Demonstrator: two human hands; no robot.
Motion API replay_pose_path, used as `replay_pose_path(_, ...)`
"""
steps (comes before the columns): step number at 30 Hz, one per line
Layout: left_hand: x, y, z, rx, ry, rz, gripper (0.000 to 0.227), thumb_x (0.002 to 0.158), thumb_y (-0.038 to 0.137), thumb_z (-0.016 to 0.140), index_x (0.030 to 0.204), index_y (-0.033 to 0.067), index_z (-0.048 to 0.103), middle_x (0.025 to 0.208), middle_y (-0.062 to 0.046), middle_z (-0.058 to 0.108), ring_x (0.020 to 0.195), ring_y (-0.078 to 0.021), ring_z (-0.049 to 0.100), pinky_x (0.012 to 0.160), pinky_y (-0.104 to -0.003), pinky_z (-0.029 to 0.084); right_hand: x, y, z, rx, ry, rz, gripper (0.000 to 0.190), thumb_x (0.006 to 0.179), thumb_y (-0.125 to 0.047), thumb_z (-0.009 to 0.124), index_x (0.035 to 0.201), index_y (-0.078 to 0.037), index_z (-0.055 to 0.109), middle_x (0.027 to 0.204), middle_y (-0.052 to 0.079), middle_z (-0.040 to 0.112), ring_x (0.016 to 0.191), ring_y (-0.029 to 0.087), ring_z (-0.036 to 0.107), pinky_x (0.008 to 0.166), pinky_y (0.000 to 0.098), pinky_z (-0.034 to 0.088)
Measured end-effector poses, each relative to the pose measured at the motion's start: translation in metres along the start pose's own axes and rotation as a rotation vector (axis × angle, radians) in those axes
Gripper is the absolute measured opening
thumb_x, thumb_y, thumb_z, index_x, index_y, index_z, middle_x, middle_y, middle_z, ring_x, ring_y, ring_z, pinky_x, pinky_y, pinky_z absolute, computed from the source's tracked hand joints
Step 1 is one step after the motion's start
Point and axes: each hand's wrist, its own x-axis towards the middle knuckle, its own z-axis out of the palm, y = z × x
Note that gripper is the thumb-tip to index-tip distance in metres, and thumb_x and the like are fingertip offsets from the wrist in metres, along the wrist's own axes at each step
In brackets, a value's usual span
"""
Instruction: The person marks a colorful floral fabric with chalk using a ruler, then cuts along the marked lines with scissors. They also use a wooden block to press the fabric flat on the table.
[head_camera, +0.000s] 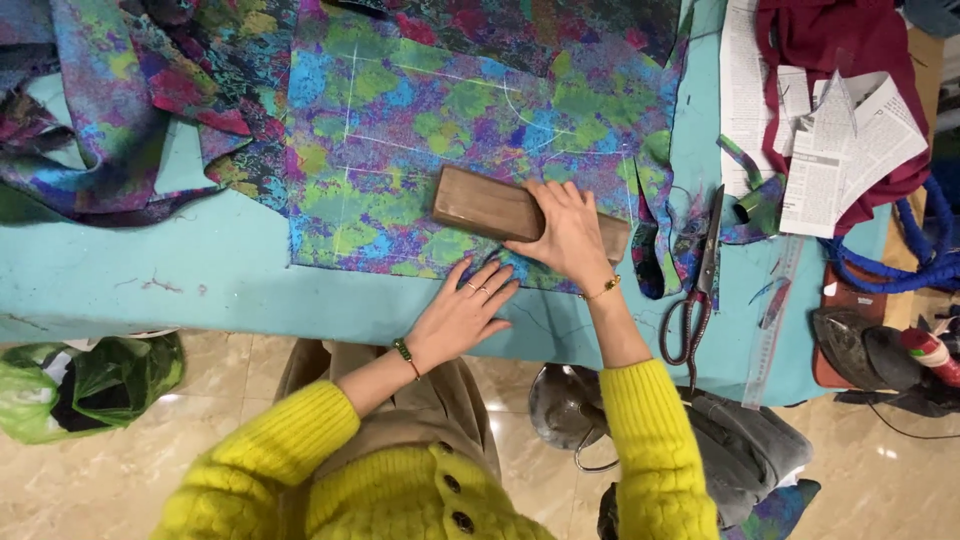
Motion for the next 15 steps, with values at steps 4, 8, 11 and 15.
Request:
replay_pose_path(4,0.000,-0.001,-0.002,-0.007,0.032,0.000,0.059,0.103,0.051,0.050,0.146,0.0110,0.051,0.149,-0.013,0.050,0.144,-0.0280,0.043,0.122,-0.059,0.024,-0.006,-0.006,-0.011,0.017,-0.016,0.028,0.086,0.067,-0.046,0.092,0.138,-0.012,0.058,0.113,0.007,0.062,0.107,0.026,0.054,0.096,0.0441,0.036)
replay_pose_path(8,0.000,0.000,0.001,-0.008,0.045,-0.004,0.058,0.103,0.051,0.049,0.145,0.0108,0.052,0.148,-0.012,0.051,0.143,-0.0278,0.044,0.122,-0.059,0.025,-0.009,-0.006,-0.011,0.056,-0.007,0.072,0.081,0.070,-0.044,0.092,0.136,-0.009,0.059,0.111,0.009,0.062,0.105,0.027,0.054,0.094,0.0439,0.035)
replay_pose_path(11,0.001,0.001,-0.002,0.000,0.042,-0.003,0.058,0.104,0.051,0.047,0.147,0.0112,0.051,0.148,-0.012,0.051,0.143,-0.0276,0.044,0.122,-0.059,0.025,-0.008,-0.013,-0.011,0.026,0.011,0.043,0.081,0.069,-0.044,0.092,0.134,-0.009,0.059,0.110,0.009,0.062,0.106,0.028,0.054,0.094,0.0442,0.036)
replay_pose_path(15,0.002,0.002,0.002,0.007,0.035,-0.006,0.058,0.104,0.051,0.047,0.146,0.0112,0.051,0.151,-0.013,0.049,0.143,-0.0280,0.044,0.121,-0.059,0.026,-0.011,-0.002,0.001,-0.013,0.046,-0.006,0.084,0.069,-0.051,0.090,0.135,-0.010,0.058,0.110,0.008,0.061,0.104,0.025,0.053,0.093,0.0415,0.036)
